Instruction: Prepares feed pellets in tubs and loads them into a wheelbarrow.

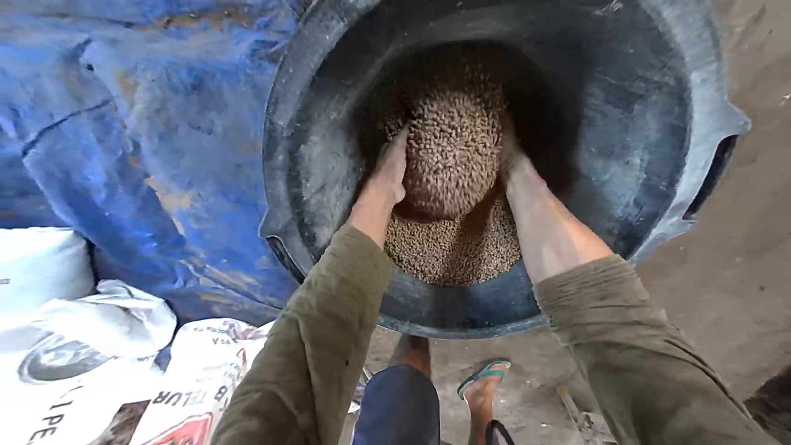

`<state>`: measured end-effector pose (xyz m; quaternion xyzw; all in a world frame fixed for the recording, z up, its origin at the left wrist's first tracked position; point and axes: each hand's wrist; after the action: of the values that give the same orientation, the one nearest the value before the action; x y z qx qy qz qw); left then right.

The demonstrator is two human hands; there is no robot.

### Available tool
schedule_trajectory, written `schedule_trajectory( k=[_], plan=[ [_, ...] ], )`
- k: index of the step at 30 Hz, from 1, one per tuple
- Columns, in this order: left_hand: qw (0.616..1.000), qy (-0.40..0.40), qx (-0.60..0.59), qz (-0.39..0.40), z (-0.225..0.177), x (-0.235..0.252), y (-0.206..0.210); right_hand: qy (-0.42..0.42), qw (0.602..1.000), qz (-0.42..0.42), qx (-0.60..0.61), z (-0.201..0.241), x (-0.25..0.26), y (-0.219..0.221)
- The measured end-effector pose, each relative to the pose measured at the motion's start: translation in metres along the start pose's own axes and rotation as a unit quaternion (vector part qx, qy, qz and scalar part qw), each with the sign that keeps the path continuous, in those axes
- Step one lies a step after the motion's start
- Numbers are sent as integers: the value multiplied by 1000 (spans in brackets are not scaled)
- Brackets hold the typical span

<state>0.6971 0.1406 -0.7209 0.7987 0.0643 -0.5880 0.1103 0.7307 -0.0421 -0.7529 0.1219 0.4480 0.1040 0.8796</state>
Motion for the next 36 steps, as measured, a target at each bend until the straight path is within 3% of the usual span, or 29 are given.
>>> schedule_trajectory(
  k=[2,3,5,7,9,11,15,17,20,22,25,26,27,29,31,33,36],
  plan=[
    [999,7,4,48,2,-27,1,11,988,124,96,5,-25,4],
    [997,14,46,52,2,-44,-1,34,986,147,75,15,-44,4],
    [973,25,229,12,7,-73,-14,70,980,106,-156,38,-77,-7],
    [910,46,405,-72,36,-75,-31,79,910,2,-407,42,-82,-36],
    [893,2,433,-125,66,-66,-31,116,833,-89,-534,26,-74,-65],
    [913,-50,380,-141,85,-55,-21,160,811,-127,-548,-3,-74,-70],
    [970,-143,169,-101,98,-51,-3,281,902,-112,-307,-47,-96,-51],
    [979,-165,100,-61,95,-47,8,275,945,-67,-163,-63,-106,-41],
    [983,-182,25,-22,94,-53,20,242,969,-48,-9,-67,-136,-29],
    [984,-175,-32,2,84,-63,21,199,966,-124,113,-59,-156,-19],
    [989,-108,-80,69,59,-95,17,114,961,-146,206,-48,-185,-11],
    [992,-67,-64,82,49,-106,16,123,960,-135,210,-28,-190,-5],
    [996,-24,-21,84,40,-116,16,156,960,-137,188,-1,-193,6],
    [988,42,135,59,21,-136,17,197,975,-102,28,39,-190,26],
    [954,65,290,28,8,-151,20,127,970,-64,-196,46,-187,31],
    [906,79,414,24,5,-155,19,63,925,-81,-365,45,-184,35],
    [848,43,528,12,18,-152,22,120,851,-62,-508,44,-184,37]
  ],
)
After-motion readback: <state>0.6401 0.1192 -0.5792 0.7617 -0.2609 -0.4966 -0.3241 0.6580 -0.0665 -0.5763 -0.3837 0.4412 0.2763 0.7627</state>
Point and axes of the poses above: each hand's wrist, its own x-axis towards the middle knuckle, its own y-axis out of the palm, z = x × y, and after that the axes turned 14 degrees about z, right-handed
